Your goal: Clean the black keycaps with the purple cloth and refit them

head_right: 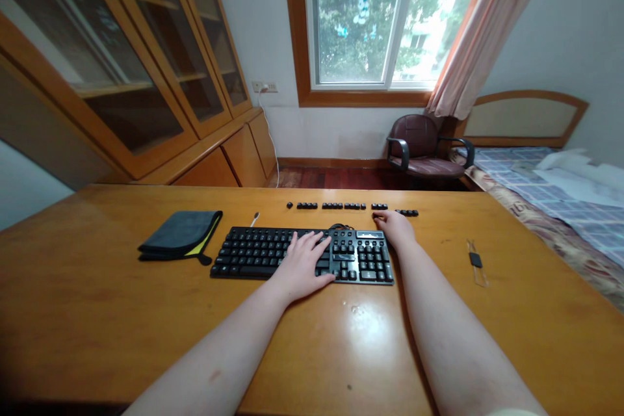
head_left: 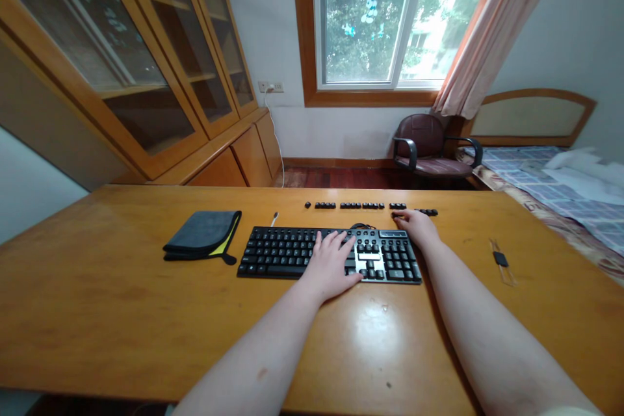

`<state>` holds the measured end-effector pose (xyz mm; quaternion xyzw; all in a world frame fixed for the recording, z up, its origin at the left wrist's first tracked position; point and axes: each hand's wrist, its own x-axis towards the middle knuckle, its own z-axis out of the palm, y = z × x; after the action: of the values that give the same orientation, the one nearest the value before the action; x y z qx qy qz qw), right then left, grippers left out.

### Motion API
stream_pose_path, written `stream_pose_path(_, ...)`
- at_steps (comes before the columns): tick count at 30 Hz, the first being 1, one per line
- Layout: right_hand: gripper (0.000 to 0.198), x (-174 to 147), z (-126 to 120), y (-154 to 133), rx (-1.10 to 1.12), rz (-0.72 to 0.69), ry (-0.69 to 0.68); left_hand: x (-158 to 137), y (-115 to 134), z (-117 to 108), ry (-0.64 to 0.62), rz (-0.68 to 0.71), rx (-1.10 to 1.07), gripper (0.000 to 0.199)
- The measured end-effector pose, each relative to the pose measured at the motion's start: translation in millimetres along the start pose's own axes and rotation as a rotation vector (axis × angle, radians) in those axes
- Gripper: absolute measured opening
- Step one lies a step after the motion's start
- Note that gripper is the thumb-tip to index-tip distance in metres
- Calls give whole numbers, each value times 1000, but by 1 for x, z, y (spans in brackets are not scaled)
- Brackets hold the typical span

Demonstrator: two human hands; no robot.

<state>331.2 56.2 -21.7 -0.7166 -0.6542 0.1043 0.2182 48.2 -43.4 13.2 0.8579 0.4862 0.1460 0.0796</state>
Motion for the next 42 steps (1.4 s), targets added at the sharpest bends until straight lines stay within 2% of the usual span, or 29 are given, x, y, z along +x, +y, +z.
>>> stream_pose_path(8,36,-2,-3,-1,15,-1,-21,0,-2,3,2,6,2,76)
stream_pose_path(14,29,-2,-9,-3,1,5,-36,1,-6,5,11,13,-3,77)
stream_pose_path(16,29,-4,-14,-5,-27,21,53,2,-8,7,15,14,-7,77)
stream_pose_path(18,29,-7,-20,-11,-43,15,205,4,-9,9,18,7,-15,77)
stream_pose_path(20,27,-13,-24,-23,-8,-77,338,6,-10,8,21,0,-31,78)
stream_pose_path(22,26,-23,-26,-42,49,-232,403,6,-10,6,43,6,-74,77)
stream_pose_path(25,24,-48,-25,-76,136,-368,367,5,-8,2,136,33,-283,65)
stream_pose_path(28,20,-80,-20,-102,246,-351,266,4,-2,4,217,-1,-716,50)
stream_pose_path(30,17,-101,-15,-110,278,-396,197,4,3,8,203,-60,-1045,44)
stream_pose_path(32,18,-117,-8,-111,263,-463,153,6,8,13,154,-95,-1227,39)
stream_pose_path(34,20,-126,-3,-108,243,-525,151,7,11,15,126,-133,-1276,31)
stream_pose_path(37,24,-125,1,-103,270,-583,154,8,13,14,179,-199,-1315,25)
stream_pose_path(42,34,-114,4,-101,452,-514,251,11,6,17,291,-306,-1386,23)
